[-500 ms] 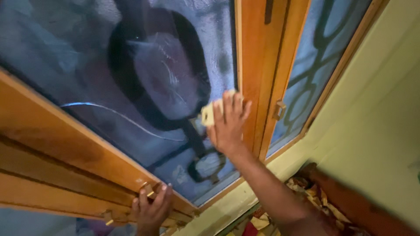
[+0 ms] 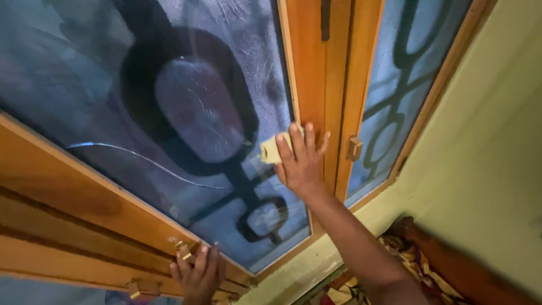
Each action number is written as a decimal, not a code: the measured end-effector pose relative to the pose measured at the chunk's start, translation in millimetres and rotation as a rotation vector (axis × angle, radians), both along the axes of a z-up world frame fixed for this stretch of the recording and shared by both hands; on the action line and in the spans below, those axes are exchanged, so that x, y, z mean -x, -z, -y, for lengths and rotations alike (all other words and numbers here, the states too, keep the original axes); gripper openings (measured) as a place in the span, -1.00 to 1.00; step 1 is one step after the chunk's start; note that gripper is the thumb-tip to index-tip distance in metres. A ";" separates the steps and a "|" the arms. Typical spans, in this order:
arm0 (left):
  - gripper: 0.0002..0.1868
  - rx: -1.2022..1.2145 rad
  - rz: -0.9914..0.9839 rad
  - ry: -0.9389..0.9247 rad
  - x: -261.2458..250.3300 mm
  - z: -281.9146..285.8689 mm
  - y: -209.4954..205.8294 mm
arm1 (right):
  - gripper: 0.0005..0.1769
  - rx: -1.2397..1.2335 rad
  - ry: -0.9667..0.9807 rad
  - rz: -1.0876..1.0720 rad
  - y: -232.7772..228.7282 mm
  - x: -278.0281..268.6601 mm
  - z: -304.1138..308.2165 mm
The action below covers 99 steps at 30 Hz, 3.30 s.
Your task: The person wipes the wooden frame and decorative glass panes of a window using a cloth.
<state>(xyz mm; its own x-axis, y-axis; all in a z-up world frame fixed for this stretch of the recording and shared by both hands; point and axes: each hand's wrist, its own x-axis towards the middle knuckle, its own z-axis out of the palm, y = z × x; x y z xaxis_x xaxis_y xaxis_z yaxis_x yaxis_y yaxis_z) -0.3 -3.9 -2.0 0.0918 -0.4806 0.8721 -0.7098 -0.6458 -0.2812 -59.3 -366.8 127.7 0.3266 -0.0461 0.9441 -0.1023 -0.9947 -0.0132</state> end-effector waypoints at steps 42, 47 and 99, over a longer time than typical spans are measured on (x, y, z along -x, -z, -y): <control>-0.64 -0.185 -0.405 0.159 38.0 -7.1 -34.2 | -0.21 -0.351 -0.016 0.227 -49.4 10.0 -1.4; -0.55 -0.231 -0.444 0.018 34.9 -6.7 -13.7 | -0.20 -0.249 0.101 0.264 -107.9 7.0 56.9; -0.46 -0.223 -0.490 0.691 106.3 344.4 -96.7 | -0.23 -0.442 0.056 0.281 102.2 50.1 288.2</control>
